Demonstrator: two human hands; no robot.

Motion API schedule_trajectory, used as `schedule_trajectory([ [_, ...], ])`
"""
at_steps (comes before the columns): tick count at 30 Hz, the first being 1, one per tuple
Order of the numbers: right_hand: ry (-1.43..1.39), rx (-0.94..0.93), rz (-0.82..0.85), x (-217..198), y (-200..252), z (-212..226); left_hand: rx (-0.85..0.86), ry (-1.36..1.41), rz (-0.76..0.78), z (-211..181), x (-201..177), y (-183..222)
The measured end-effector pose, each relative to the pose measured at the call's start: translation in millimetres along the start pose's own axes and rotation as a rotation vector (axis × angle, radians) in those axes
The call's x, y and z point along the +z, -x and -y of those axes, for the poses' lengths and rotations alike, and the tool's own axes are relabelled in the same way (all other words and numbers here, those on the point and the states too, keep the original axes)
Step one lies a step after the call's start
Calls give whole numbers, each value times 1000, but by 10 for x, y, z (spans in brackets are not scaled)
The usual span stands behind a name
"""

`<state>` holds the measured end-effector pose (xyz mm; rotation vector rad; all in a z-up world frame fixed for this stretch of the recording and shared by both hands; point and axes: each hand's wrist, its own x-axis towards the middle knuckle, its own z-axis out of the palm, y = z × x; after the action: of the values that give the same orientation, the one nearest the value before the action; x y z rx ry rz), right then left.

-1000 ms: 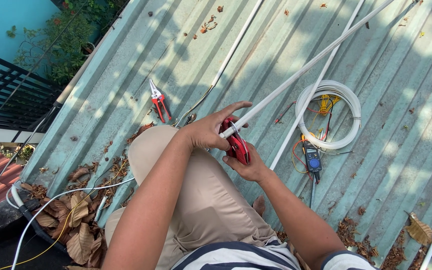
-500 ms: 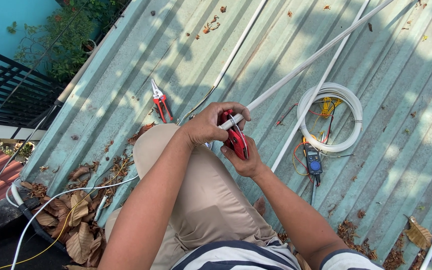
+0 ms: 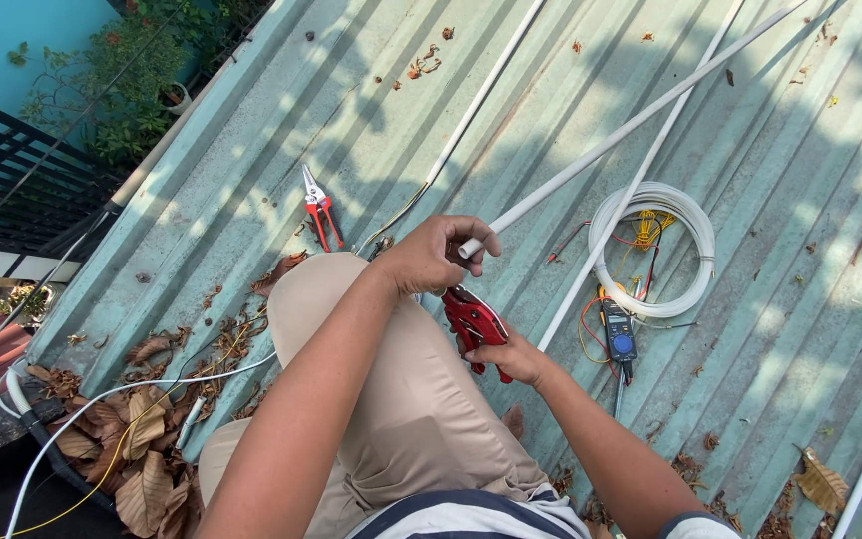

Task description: Cutting and bending PVC conduit to fit an electrical installation on a roof

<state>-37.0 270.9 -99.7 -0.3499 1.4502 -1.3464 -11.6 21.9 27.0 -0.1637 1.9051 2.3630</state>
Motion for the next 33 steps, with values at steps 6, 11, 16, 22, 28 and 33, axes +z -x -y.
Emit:
schedule_trajectory([
  [6, -214, 214, -353, -105, -114, -582, -110, -126, -28, -202, 116, -5],
  [11, 455, 294, -550, -609, -278, -1182, -99, -116, -50, -205, 134, 14],
  [16, 776, 372, -651, -603, -218, -1328, -48, -166, -184, -167, 95, 55],
  [22, 1103, 273, -730, -540, -254, -1529, -30, -283, -520, -360, 125, -34],
  [28, 1134, 349, -610, -552, -377, -1330, 98, -174, -765, -452, 68, 71],
  [33, 562, 55, -747, -660, -582, -336, 359, 109, -979, -698, -17, 438],
])
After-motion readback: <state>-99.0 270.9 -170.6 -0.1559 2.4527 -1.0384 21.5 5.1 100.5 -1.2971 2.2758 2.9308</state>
